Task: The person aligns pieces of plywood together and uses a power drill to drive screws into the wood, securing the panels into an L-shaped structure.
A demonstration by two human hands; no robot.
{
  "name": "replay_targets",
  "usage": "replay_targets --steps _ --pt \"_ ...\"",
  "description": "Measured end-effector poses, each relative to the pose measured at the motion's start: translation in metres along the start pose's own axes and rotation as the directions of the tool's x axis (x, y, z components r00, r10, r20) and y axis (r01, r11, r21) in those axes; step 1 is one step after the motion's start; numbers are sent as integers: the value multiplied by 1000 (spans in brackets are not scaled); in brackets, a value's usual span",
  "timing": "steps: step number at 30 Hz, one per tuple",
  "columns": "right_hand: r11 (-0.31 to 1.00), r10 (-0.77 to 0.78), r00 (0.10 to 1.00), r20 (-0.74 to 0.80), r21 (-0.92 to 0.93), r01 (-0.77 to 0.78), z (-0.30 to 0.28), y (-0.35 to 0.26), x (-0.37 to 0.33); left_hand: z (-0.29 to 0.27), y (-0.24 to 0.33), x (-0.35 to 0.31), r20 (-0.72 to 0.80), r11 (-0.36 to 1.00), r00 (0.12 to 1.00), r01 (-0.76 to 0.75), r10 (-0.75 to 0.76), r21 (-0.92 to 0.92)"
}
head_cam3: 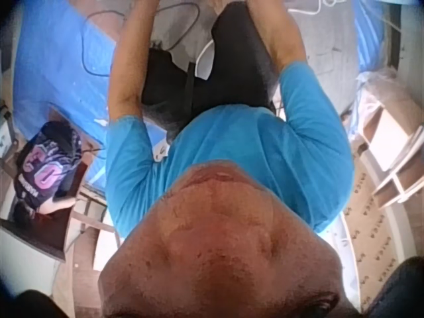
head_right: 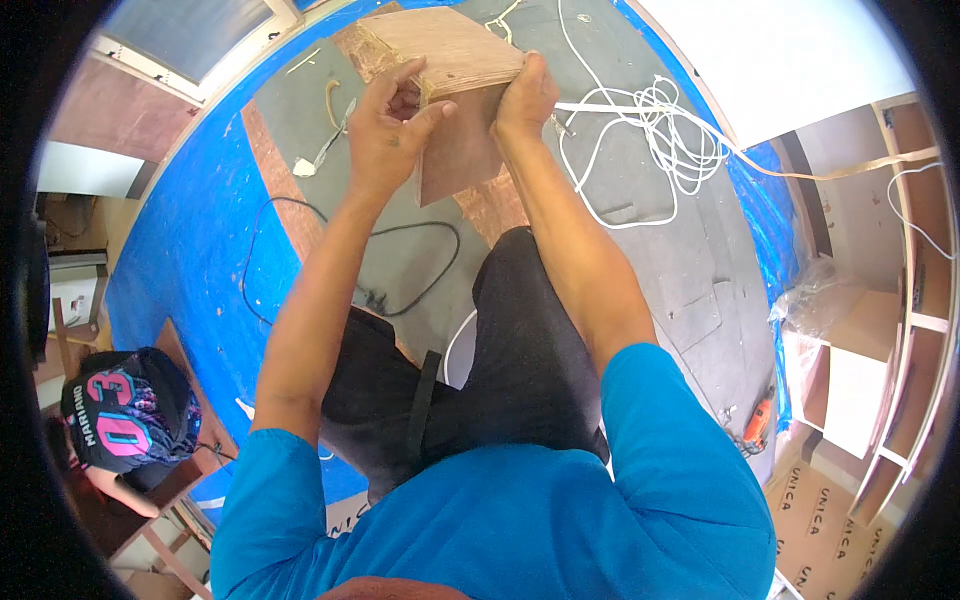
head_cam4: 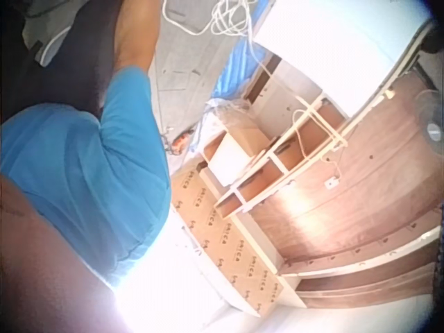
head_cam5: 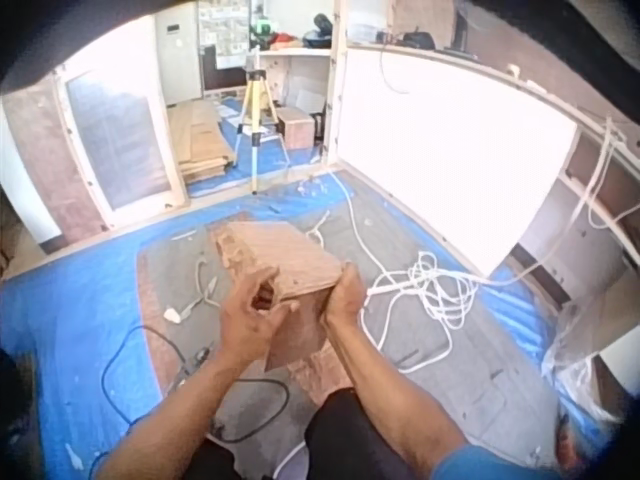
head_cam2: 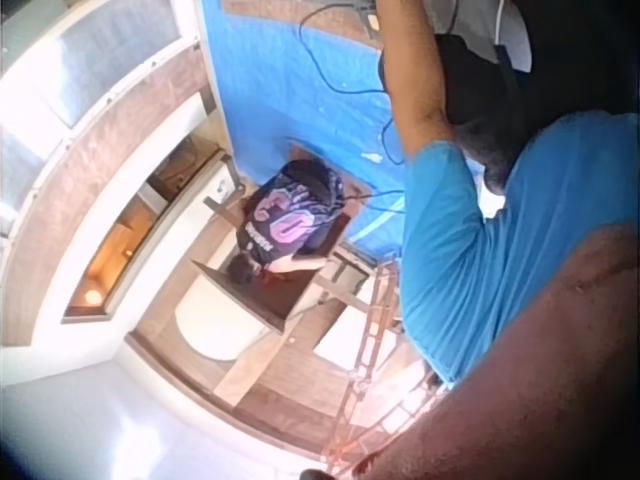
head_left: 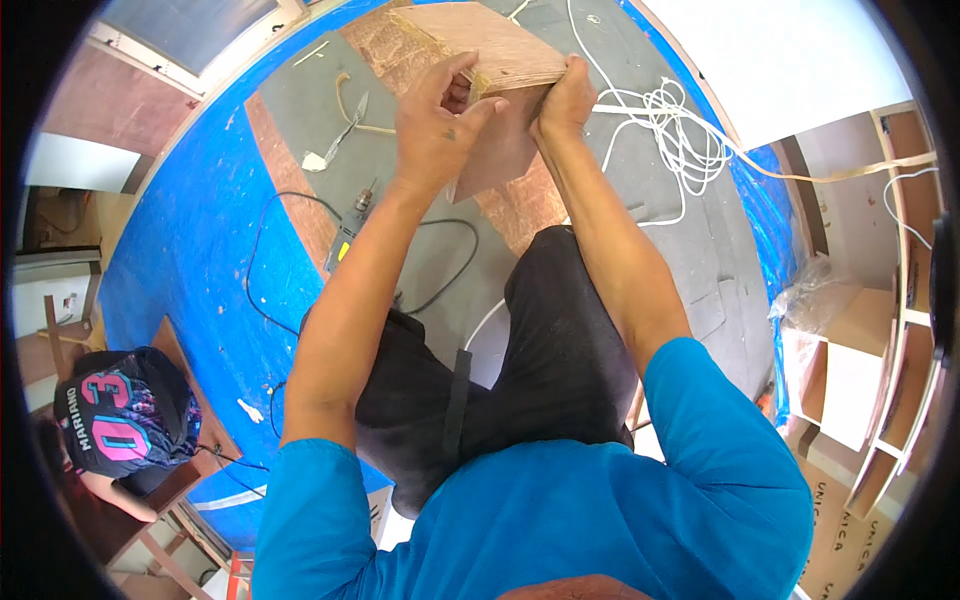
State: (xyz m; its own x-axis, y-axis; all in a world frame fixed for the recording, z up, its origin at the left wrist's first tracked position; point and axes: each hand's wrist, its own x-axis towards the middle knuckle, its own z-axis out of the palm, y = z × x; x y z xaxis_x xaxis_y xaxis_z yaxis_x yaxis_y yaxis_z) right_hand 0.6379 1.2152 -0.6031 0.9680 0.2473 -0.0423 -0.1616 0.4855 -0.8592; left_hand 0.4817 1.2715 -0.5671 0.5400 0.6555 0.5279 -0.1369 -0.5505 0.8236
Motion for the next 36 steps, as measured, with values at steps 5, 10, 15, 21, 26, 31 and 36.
replay_targets --steps 5,10,15,21,26,31,36 --pt "986 -37 999 -19 -162 33 0 -6 -5 3 0 -9 -15 983 994 109 -112 -147" --pt "984 -63 998 -6 -166 61 -2 -5 -3 7 20 -10 -132 972 964 223 -231 -69" --pt "964 -138 990 11 -229 137 4 -7 -11 2 22 -7 -138 974 964 228 -227 -6" --pt "694 -501 849 166 -508 509 -21 24 32 6 -1 -8 -82 983 981 181 -178 31" --pt "702 -383 895 227 -558 442 -21 8 14 6 0 -12 -19 920 927 368 -374 -139" --pt "778 -342 908 241 -470 417 -10 2 0 5 0 -11 -69 724 873 353 -483 -593" --pt "934 -21 994 104 -352 56 -18 -6 -14 2 12 -17 -54 672 809 446 -585 -591"
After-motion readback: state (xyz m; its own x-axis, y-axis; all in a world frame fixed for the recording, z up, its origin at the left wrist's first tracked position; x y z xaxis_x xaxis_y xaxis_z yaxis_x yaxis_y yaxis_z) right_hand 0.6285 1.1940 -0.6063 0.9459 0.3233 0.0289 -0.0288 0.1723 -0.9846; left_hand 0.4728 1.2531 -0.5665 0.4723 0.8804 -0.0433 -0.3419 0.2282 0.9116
